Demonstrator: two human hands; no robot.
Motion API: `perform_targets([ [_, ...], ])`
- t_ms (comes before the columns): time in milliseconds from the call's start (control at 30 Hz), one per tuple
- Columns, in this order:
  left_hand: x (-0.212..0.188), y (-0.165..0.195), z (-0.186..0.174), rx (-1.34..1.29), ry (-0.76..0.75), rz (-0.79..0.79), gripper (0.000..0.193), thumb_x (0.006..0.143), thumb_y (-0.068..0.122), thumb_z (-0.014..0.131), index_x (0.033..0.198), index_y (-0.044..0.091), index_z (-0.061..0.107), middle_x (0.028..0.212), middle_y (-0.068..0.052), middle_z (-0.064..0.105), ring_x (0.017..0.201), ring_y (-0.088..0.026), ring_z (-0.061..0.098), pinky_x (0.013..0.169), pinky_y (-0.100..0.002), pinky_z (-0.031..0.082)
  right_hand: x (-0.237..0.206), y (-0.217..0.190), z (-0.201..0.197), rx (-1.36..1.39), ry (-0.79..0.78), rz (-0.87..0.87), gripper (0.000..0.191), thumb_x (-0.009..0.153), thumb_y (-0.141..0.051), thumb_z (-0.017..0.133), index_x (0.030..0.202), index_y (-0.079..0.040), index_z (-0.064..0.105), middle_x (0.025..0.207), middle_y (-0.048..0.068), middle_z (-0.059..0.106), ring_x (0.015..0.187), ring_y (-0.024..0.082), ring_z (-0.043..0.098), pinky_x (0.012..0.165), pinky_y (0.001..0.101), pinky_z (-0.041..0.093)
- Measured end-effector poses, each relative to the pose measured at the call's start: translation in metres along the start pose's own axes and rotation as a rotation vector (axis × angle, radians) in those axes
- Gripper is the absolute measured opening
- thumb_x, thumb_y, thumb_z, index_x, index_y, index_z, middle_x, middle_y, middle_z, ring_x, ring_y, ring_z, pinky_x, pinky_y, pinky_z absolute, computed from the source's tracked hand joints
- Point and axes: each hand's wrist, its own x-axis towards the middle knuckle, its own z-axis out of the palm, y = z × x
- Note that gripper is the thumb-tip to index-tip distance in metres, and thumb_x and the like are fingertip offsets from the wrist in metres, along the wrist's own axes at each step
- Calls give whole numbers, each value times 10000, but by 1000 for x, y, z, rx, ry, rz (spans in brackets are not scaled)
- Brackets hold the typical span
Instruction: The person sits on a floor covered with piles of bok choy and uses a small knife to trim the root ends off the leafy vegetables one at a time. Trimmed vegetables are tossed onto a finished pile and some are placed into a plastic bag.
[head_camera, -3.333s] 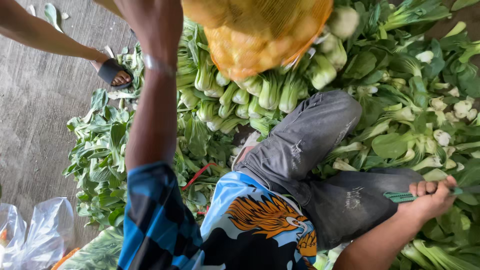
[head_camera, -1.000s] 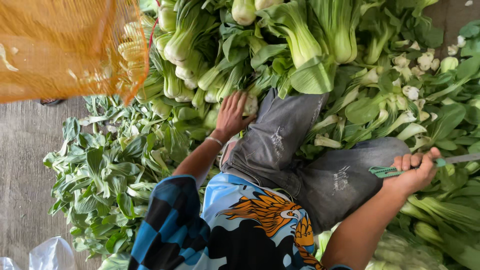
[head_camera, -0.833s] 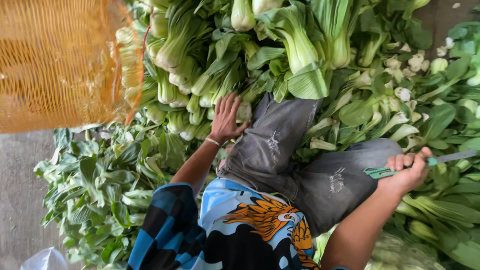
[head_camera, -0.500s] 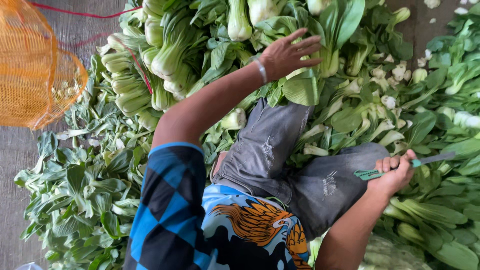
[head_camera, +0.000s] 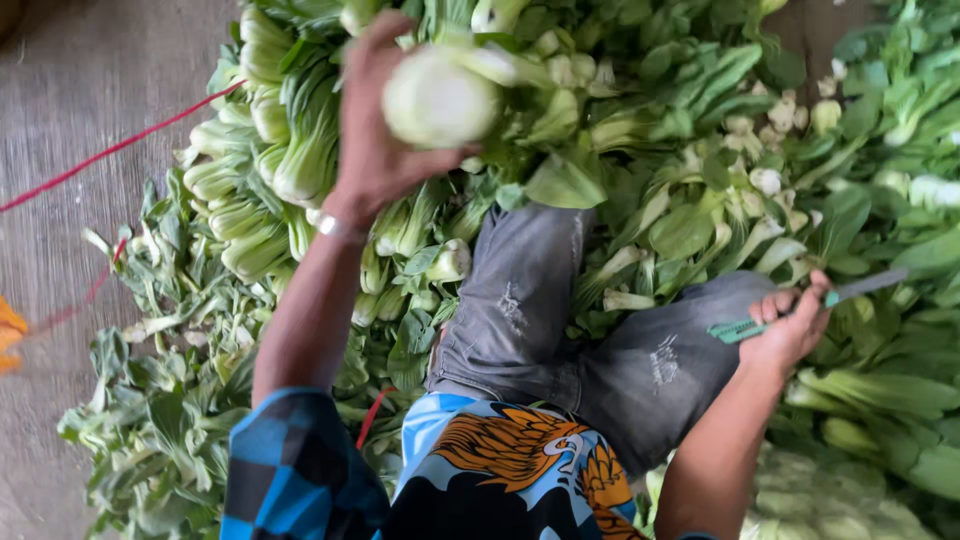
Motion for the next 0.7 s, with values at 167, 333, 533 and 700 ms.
perform_targets([
  [167, -45, 49, -5, -812, 8, -305, 1083, 755, 509, 960, 1550, 4, 426, 1452, -97, 620, 1289, -233, 635, 1133, -410, 551, -21, -7, 31, -184, -4, 84, 324, 1123, -380, 479, 1404, -220, 496, 800, -25, 452, 608, 86, 435, 527, 254, 408],
  [333, -44, 77, 132, -949, -207, -306, 1006, 727, 437, 988, 1466, 24, 445, 1374, -97, 616, 1263, -195, 616, 1124, -366, 516, -69, -24, 45, -342, -10, 81, 265, 1158, -317, 454, 1270, -78, 424, 779, 20, 488, 528, 122, 376, 453, 273, 297],
  [533, -83, 116, 230, -548, -538, -143, 976, 673, 391, 994, 1419, 29, 480, 1340, -187, 668, 1246, -291, 668, 1071, -390, 535, -171, -104, 33, -962, -176, -360, 173, 1190, -157, 461, 1245, -20, 549, 881, 109, 622, 722, 199, 585, 670, 310, 486],
  [700, -104, 122, 240, -467, -622, -237, 972, 645, 407, 986, 1402, 42, 498, 1248, -175, 701, 1159, -319, 716, 991, -393, 576, -211, -129, 60, -1301, -335, -318, 201, 1068, -164, 533, 1168, 6, 571, 822, 126, 658, 703, 285, 664, 654, 403, 514],
])
